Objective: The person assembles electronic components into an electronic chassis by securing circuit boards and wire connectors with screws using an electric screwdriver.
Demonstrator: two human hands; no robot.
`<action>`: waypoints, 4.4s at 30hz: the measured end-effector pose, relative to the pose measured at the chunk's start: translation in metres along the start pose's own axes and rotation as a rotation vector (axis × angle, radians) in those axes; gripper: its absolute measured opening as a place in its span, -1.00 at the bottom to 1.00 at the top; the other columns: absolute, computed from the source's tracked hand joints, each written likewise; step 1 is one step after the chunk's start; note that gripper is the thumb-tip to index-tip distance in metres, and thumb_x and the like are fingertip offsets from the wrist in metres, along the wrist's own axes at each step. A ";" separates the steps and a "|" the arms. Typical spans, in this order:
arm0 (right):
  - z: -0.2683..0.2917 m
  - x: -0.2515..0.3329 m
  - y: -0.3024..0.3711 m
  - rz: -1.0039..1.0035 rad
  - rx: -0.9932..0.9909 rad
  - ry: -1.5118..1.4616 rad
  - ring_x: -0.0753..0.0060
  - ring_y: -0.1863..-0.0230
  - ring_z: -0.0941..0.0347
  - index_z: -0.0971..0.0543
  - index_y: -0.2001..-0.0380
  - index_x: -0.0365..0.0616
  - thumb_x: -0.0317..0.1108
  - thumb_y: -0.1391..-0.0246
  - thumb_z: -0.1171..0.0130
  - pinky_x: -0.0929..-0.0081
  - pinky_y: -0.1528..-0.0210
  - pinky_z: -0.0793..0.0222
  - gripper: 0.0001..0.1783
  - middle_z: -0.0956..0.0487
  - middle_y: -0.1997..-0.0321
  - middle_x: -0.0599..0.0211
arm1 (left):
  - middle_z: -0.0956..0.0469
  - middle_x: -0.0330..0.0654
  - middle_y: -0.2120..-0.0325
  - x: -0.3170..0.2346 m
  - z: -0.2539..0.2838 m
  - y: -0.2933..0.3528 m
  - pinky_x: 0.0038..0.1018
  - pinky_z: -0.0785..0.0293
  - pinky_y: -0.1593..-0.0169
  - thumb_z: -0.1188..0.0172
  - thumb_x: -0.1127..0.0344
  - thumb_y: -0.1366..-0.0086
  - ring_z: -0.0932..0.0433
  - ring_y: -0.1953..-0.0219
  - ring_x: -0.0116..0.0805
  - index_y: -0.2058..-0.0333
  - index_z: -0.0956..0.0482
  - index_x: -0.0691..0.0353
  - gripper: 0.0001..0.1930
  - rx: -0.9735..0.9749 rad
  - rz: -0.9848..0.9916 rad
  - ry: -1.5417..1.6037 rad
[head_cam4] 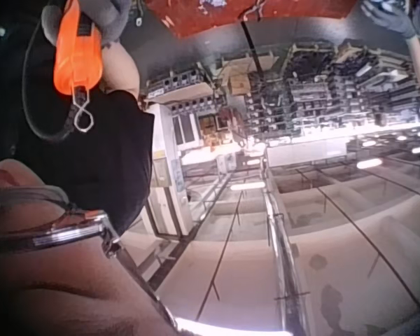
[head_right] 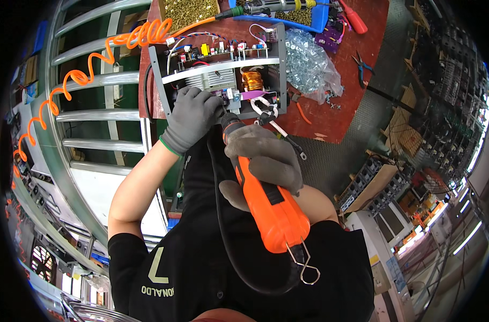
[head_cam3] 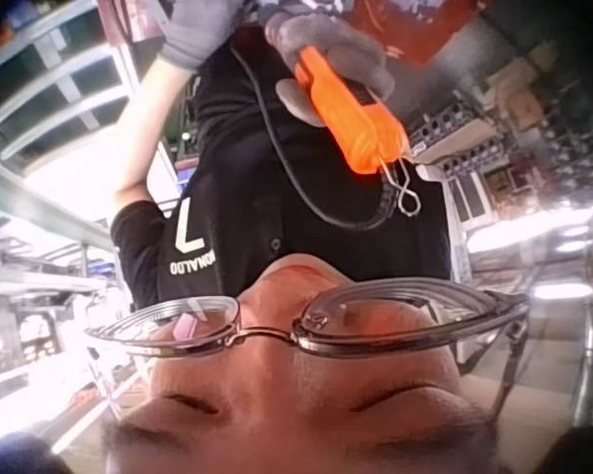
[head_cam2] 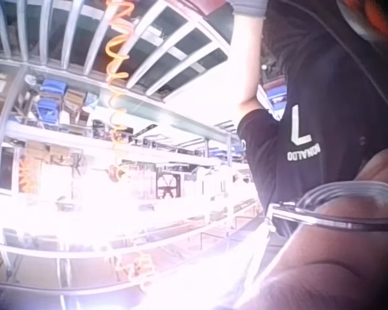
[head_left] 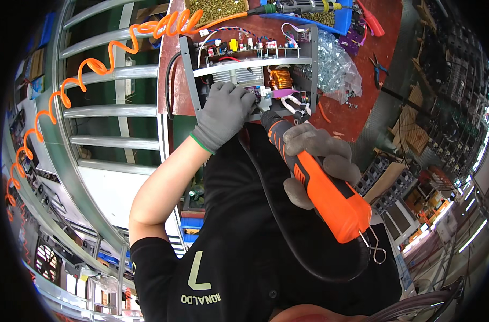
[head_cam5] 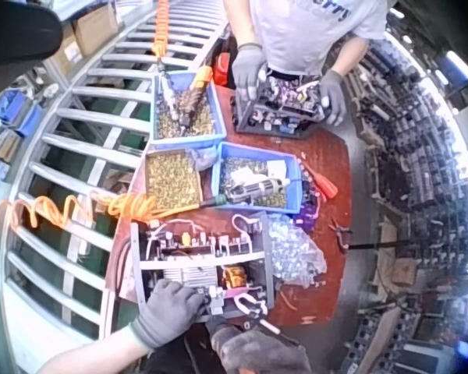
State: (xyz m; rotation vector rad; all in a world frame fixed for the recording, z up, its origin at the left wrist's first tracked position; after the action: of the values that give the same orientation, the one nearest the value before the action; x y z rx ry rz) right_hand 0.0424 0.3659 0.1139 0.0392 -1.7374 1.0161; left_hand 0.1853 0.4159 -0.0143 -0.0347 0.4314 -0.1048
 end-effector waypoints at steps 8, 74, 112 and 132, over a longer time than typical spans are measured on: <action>-0.001 -0.001 0.000 -0.017 -0.017 -0.020 0.08 0.10 -0.51 -0.25 -0.17 -0.15 -0.60 0.24 -0.34 0.10 0.10 -0.44 -0.18 -0.38 -0.10 -0.05 | -0.54 -0.29 0.42 -0.001 -0.002 -0.001 -0.28 -0.36 0.12 -0.32 0.19 -0.03 -0.49 0.31 -0.24 0.38 -0.58 0.04 -0.82 0.014 0.028 0.006; -0.005 -0.001 -0.005 -0.152 0.119 0.035 0.20 0.20 -0.52 -0.31 -0.05 -0.06 -0.52 0.01 -0.30 0.20 0.16 -0.49 -0.44 -0.47 0.11 0.08 | -0.54 -0.26 0.30 0.013 0.020 0.013 -0.26 -0.34 0.04 -0.19 0.12 -0.17 -0.48 0.15 -0.22 0.29 -0.63 0.06 -0.79 0.017 -0.103 0.099; -0.005 -0.010 -0.018 -0.076 0.201 -0.147 0.23 0.23 -0.52 -0.28 -0.17 -0.13 -0.61 0.05 -0.22 0.23 0.19 -0.50 -0.33 -0.49 0.05 -0.06 | -0.42 -0.10 0.01 -0.066 0.001 0.035 -0.17 -0.19 -0.13 -0.19 -0.09 -0.15 -0.39 -0.01 -0.16 -0.06 -0.48 0.16 -0.42 -0.027 0.476 -0.023; -0.007 -0.009 -0.006 -0.162 0.123 -0.102 0.31 0.19 -0.52 -0.29 -0.14 0.01 -0.54 0.01 -0.29 0.25 0.11 -0.50 -0.36 -0.51 0.09 0.02 | -0.44 -0.10 0.05 -0.065 -0.003 0.037 -0.14 -0.23 -0.16 -0.19 0.00 -0.16 -0.42 0.01 -0.19 -0.03 -0.46 0.17 -0.48 -0.048 0.459 -0.056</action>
State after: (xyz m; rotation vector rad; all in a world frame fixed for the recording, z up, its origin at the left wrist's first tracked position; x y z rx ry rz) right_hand 0.0540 0.3628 0.1109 0.3105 -1.7300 1.0143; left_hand 0.1284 0.4600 0.0079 0.0143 0.3765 0.3576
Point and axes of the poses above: each hand's wrist, its own y-axis away from the middle knuckle, its own z-axis out of the back of the hand, x = y × z, the point moved 4 cm from there along -y, towards the middle knuckle
